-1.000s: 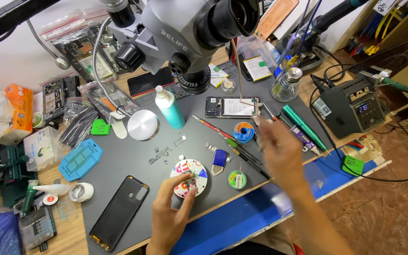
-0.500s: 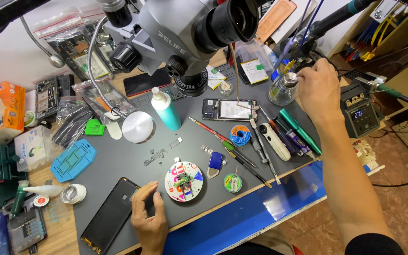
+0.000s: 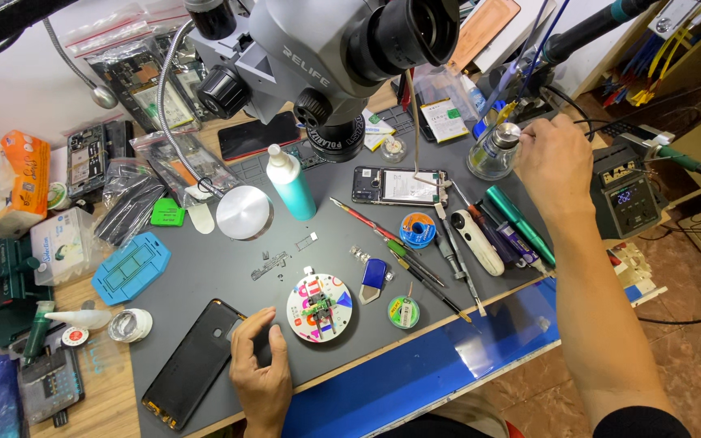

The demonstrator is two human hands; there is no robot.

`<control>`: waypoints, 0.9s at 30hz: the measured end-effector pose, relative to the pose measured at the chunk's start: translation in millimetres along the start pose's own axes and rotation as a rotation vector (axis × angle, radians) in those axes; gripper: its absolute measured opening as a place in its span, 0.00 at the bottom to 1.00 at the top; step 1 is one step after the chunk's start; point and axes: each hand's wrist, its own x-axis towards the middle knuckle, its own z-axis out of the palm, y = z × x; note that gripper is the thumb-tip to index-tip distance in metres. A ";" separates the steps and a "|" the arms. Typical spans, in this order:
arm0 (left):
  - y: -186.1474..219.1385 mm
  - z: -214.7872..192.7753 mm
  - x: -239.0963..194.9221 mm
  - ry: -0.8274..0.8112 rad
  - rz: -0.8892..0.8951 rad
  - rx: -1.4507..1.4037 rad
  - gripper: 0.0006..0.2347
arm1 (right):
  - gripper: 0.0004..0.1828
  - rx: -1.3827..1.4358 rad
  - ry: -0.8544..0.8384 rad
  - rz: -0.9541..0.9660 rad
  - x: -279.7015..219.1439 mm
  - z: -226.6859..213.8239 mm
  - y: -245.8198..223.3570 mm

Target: The person works on a small circuit board placed on a colorful disc, using a hot air gun and tweezers to heat and adjust components. They then apply flux with a brush and use a soldering iron to solder the board, handling solder wire and various tools throughout the process.

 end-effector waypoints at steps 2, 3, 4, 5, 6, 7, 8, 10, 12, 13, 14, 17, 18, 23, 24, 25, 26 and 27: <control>-1.7 0.6 0.3 0.002 0.012 0.001 0.08 | 0.09 -0.016 -0.016 0.010 -1.4 0.3 -0.5; -2.5 1.0 0.2 0.005 0.023 0.001 0.08 | 0.10 -0.031 -0.031 0.018 -1.2 0.4 -1.0; -0.6 0.9 1.4 0.007 0.021 0.001 0.08 | 0.10 -0.031 -0.032 0.016 -0.9 0.1 -1.1; 1.2 0.2 1.4 -0.011 0.000 -0.009 0.08 | 0.12 -0.047 -0.066 0.034 -1.4 0.1 -1.6; 2.5 -0.8 1.4 -0.029 -0.021 -0.019 0.09 | 0.16 -0.064 -0.100 0.052 -2.1 0.5 -2.5; 3.7 0.8 3.6 -0.024 -0.030 -0.011 0.09 | 0.16 -0.058 -0.107 0.043 -1.5 -1.1 0.0; 3.6 1.8 5.9 -0.045 -0.003 -0.015 0.10 | 0.17 -0.086 -0.118 0.047 -1.3 -2.0 1.5; 2.5 -1.9 4.2 -0.058 -0.007 0.007 0.11 | 0.18 -0.097 -0.156 0.023 -4.2 -3.5 -2.4; 0.4 -1.8 5.6 -0.108 0.081 -0.036 0.13 | 0.21 -0.146 -0.271 0.135 0.4 -10.1 -6.3; -1.7 -2.5 5.0 -0.099 0.062 -0.023 0.13 | 0.21 -0.141 -0.284 0.116 -7.4 -7.8 -2.3; -3.5 -2.8 4.7 -0.159 0.096 -0.010 0.17 | 0.22 -0.165 -0.193 0.116 -14.2 -5.6 2.6; -1.1 -1.9 8.3 -0.296 0.133 0.063 0.27 | 0.17 0.100 -0.030 0.040 -57.6 -49.8 -27.1; 1.3 -1.8 9.9 -0.380 0.143 0.120 0.32 | 0.11 0.384 0.043 -0.027 -76.4 -73.9 -43.7; 5.3 -1.0 13.5 -0.456 0.166 0.197 0.40 | 0.15 0.957 -0.345 0.043 -160.0 -127.4 -180.2; 4.8 -0.4 13.5 -0.459 0.185 0.204 0.41 | 0.15 1.026 -0.441 0.061 -175.9 -126.4 -201.4; 4.3 -0.4 13.3 -0.460 0.182 0.204 0.41 | 0.15 1.026 -0.444 0.062 -185.2 -118.3 -214.0; 3.9 -0.4 13.0 -0.462 0.187 0.208 0.41 | 0.10 0.987 -0.343 -0.053 -194.7 -110.4 -226.6; 3.3 -0.7 13.3 -0.463 0.194 0.213 0.41 | 0.06 0.945 -0.241 -0.169 -204.1 -102.3 -239.6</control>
